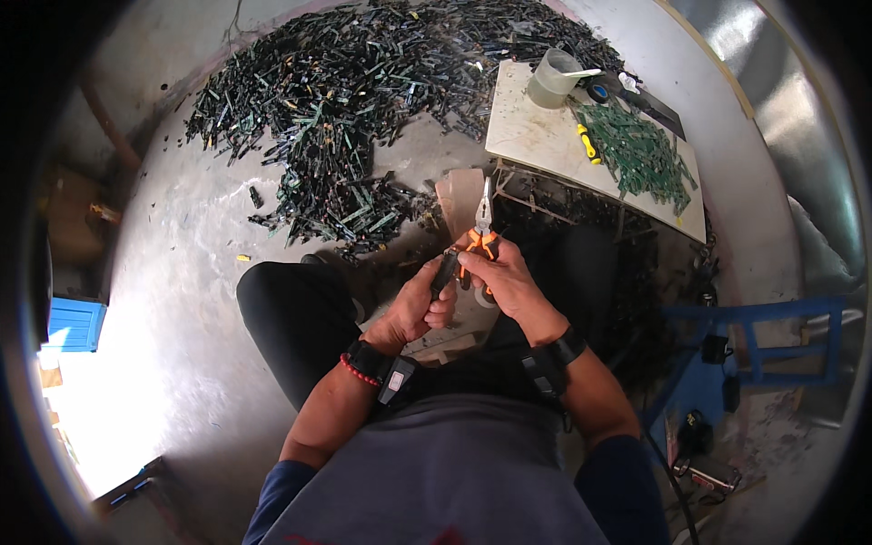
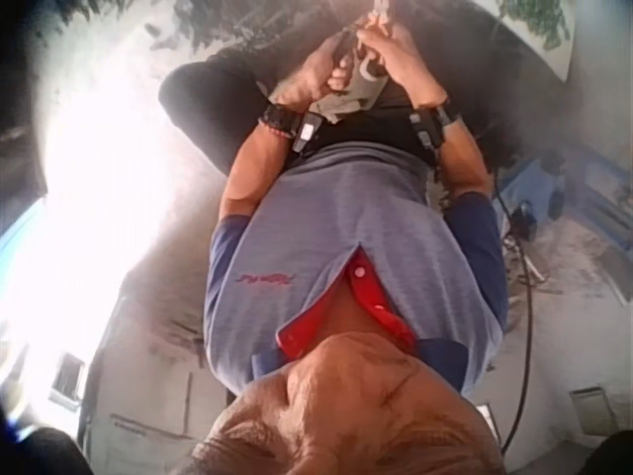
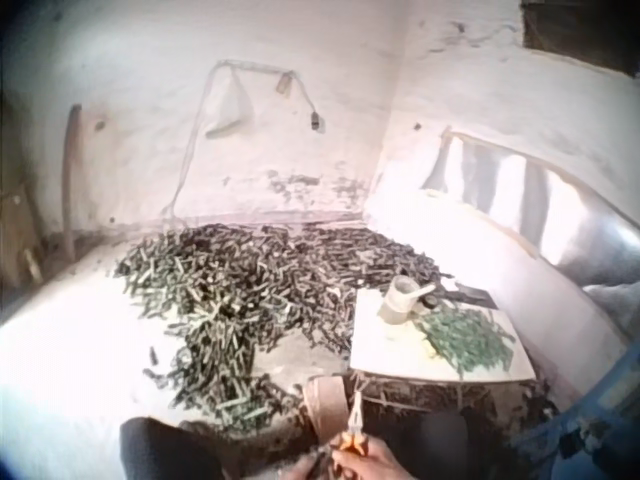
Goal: The person sits on the floor and uses pliers and a screwdriver to remove components from a green circuit board. The person places the removed components onto a nearby table and discards the board into a pile of debris.
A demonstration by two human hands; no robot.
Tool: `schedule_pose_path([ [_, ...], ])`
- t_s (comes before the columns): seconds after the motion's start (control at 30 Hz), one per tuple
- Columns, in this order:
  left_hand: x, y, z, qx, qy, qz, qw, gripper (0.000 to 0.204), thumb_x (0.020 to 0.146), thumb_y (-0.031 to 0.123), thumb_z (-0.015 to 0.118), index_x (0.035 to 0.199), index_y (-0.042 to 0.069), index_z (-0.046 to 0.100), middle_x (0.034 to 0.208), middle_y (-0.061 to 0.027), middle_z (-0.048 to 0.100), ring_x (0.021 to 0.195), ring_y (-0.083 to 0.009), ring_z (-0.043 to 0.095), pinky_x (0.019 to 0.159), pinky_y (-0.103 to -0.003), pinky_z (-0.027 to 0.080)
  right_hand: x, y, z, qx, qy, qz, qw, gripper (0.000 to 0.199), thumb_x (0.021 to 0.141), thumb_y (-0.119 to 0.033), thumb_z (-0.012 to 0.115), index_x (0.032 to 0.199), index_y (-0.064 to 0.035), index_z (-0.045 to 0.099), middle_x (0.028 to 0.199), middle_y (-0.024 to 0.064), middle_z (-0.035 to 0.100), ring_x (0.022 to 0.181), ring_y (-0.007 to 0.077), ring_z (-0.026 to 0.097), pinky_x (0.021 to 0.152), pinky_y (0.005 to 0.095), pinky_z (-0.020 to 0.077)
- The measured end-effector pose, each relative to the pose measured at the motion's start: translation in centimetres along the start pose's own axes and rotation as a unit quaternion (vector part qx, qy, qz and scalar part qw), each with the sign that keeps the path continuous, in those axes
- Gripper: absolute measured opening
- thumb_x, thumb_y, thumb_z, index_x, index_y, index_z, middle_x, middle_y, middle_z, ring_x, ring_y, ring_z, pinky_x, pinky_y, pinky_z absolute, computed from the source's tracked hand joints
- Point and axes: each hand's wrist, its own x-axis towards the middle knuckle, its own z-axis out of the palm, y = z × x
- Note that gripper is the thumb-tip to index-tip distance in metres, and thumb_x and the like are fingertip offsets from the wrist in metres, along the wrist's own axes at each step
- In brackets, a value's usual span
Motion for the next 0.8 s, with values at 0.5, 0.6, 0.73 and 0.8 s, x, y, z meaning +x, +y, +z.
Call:
schedule_pose_path([
  [0.5, 0.1, -0.3, 0.5, 0.006, -0.032, 0.020, 0.999, 0.052, 0.096, 0.051, 0.026, 0.064, 0.011, 0.039, 0.049, 0.0040, 0.027, 0.038, -0.0075, 0.022, 0.036, -0.022, 0.018, -0.9, -0.3, -0.4, 0.090, 0.013, 0.017, 0.996, 0.017, 0.083, -0.008, 0.065, 0.099, -0.0048, 0.059, 0.078, -0.0011, 0.057, 0.057, 0.0043, 0.045, 0.049, 0.0174, 0.0363],
  [0.6, 0.1, -0.4, 0.5, 0.000, -0.024, 0.009, 1.000, 0.052, 0.096, 0.051, 0.026, 0.065, 0.011, 0.039, 0.049, 0.0038, 0.027, 0.038, -0.0073, 0.021, 0.036, -0.021, 0.017, -1.1, -0.3, -0.4, 0.089, 0.011, 0.017, 0.996, 0.016, 0.083, -0.007, 0.065, 0.098, -0.0043, 0.058, 0.078, -0.0011, 0.057, 0.058, 0.0049, 0.045, 0.050, 0.0179, 0.0358],
  [0.73, 0.2, -0.5, 0.6, -0.010, -0.025, -0.005, 1.000, 0.052, 0.096, 0.052, 0.027, 0.066, 0.011, 0.040, 0.049, 0.0040, 0.028, 0.038, -0.0069, 0.021, 0.036, -0.021, 0.017, -1.4, -0.4, -0.3, 0.101, 0.015, 0.021, 0.995, 0.014, 0.083, -0.006, 0.064, 0.096, -0.0051, 0.058, 0.078, -0.0012, 0.057, 0.059, 0.0052, 0.047, 0.050, 0.0182, 0.0360],
  [0.8, 0.1, -0.6, 0.6, -0.004, -0.024, -0.004, 1.000, 0.051, 0.096, 0.052, 0.027, 0.067, 0.012, 0.041, 0.049, 0.0043, 0.028, 0.038, -0.0069, 0.021, 0.036, -0.021, 0.017, -1.5, -0.5, -0.1, 0.100, 0.025, 0.018, 0.995, 0.013, 0.084, -0.006, 0.064, 0.095, -0.0056, 0.058, 0.078, -0.0012, 0.057, 0.059, 0.0053, 0.047, 0.049, 0.0185, 0.0360],
])
